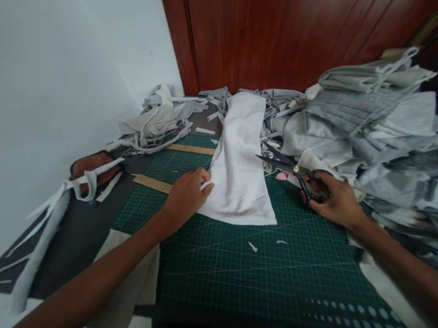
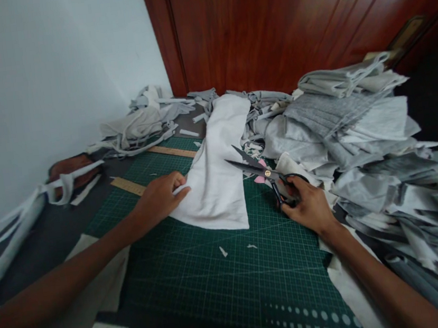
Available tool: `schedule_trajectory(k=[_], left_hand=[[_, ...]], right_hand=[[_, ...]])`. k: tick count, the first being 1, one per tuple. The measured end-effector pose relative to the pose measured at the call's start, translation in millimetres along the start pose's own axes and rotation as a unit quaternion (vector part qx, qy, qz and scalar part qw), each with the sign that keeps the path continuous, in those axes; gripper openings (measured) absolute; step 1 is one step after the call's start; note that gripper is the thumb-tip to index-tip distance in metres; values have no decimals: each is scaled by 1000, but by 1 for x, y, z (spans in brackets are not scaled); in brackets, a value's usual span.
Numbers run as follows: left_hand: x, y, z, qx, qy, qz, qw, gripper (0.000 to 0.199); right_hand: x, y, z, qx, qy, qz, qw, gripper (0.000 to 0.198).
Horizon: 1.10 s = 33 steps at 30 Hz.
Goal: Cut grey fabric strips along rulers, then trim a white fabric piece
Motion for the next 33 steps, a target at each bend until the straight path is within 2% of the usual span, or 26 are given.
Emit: schedule_trajectory(k=[1, 5, 8, 10, 13, 16, 19, 22, 27, 33], left_hand=[[-1, 3, 4, 4, -1, -41, 999, 14], [5, 8, 16, 25, 31, -126, 991, 38], [8, 5, 17, 43, 36, -177, 983, 40], [9, 5, 14, 42, 24, -212, 976, 41], [13, 8, 10, 36, 20, -252, 967, 43], [19, 8, 8, 35, 53, -290, 955, 44], [23, 8, 7, 26, 87, -338, 937, 42], [23, 8, 6, 28, 103, -348, 932, 41], [25, 13, 3, 10, 109, -355, 929, 42], [26, 16, 0, -4, 110, -377, 920, 41]], right_hand=[[-2, 6, 2, 13, 8, 19, 1000, 35], [-2, 41, 14, 42, 47, 119, 991, 23], [14, 62, 22, 41, 74, 138, 987, 27], [26, 70, 25, 28, 80, 115, 990, 33], [40, 72, 24, 23, 91, 94, 991, 39], [46, 66, 20, 27, 105, 83, 991, 38], [44, 61, 16, 5, 114, 51, 992, 38], [39, 64, 15, -39, 102, 29, 994, 39], [37, 77, 16, -99, 96, 15, 990, 28], [29, 86, 16, -133, 78, -11, 988, 20]])
Point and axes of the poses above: each hand's wrist, its own z-axis towards the middle knuckle, its own x-axis out of the palm, y = z × x, the point moved 9 cm from there along z, towards the middle knuckle, and after that the axes turned 4 degrees about -z, right-handed, at the moved point
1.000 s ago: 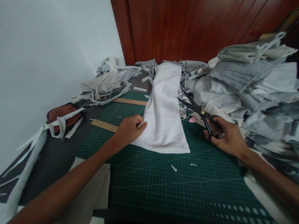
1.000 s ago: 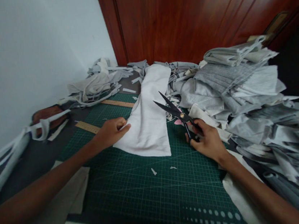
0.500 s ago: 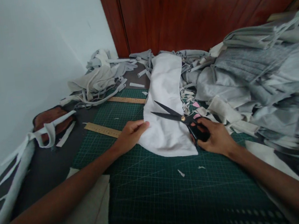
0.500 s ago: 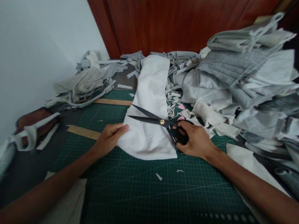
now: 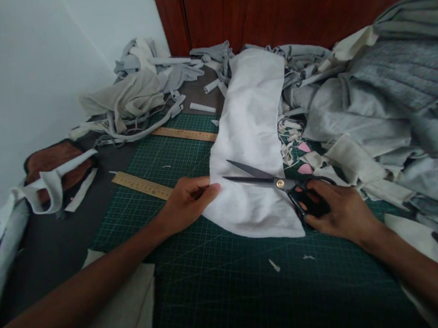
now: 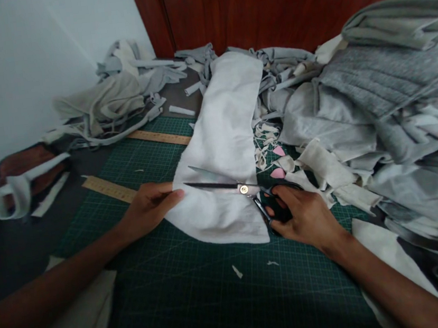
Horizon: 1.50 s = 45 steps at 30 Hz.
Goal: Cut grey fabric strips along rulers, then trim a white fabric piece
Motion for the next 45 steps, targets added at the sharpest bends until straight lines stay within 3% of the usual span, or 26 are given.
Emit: schedule_trajectory(k=[15, 40, 45], left_hand=[[-10, -14, -4, 53, -56, 17, 997, 41], [0, -13, -1, 77, 11, 54, 996, 39], [0, -11, -1, 66, 9, 66, 996, 41]], right_hand=[[-1, 7, -7, -18, 12, -31, 999, 12], [-3, 10, -6, -35, 13, 8, 999, 17], [6, 3, -10, -6, 49, 37, 998, 16]])
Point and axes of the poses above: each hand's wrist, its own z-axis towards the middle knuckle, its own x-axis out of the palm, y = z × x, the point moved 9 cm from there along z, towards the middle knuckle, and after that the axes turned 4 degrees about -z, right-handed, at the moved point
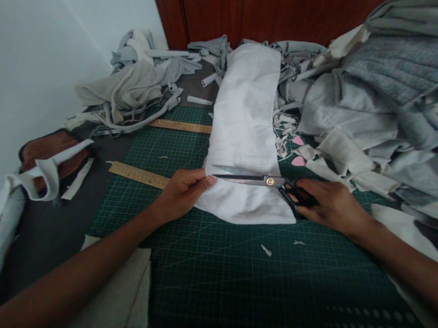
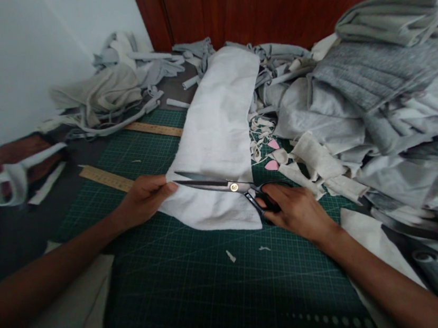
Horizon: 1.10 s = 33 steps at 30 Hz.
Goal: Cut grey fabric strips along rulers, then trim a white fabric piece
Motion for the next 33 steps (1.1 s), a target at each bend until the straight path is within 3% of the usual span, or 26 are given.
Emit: schedule_trajectory(k=[12, 18, 33], left_hand=[[-1, -7, 1, 24, -4, 9, 1000, 40], [-1, -4, 1, 5, -1, 16, 1000, 42], [-1, -14, 0, 64, -2, 27, 998, 39]], right_hand=[[1, 1, -4, -23, 9, -10, 1000, 18], [-5, 7, -1, -37, 5, -18, 999, 23], [-4, 9, -4, -64, 10, -27, 998, 14]])
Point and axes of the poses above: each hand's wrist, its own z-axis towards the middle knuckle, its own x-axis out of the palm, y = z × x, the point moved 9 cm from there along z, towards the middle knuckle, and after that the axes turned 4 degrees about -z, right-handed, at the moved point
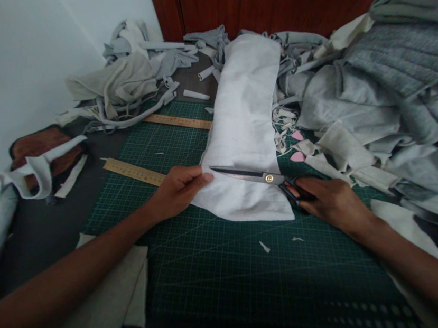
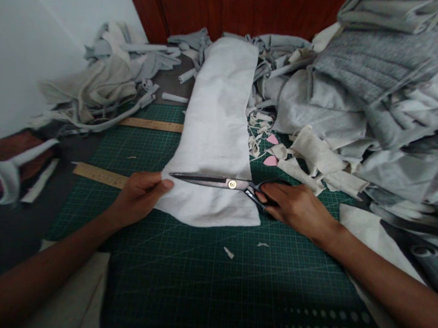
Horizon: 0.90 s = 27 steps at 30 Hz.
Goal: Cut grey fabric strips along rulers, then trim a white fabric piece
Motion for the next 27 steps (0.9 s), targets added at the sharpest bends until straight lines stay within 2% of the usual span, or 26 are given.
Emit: schedule_trajectory(k=[11, 15, 20, 27], left_hand=[[-1, -7, 0, 43, -9, -11, 999, 37], [0, -6, 0, 37, -5, 0, 999, 38], [4, -4, -2, 36, 8, -8, 999, 25], [8, -9, -3, 77, 17, -19, 997, 29]], right_hand=[[-6, 5, 6, 14, -37, -3, 999, 10], [-8, 4, 7, 23, -47, 6, 999, 12], [-4, 4, 6, 19, -43, -7, 999, 10], [-5, 6, 7, 17, -35, -8, 999, 13]])
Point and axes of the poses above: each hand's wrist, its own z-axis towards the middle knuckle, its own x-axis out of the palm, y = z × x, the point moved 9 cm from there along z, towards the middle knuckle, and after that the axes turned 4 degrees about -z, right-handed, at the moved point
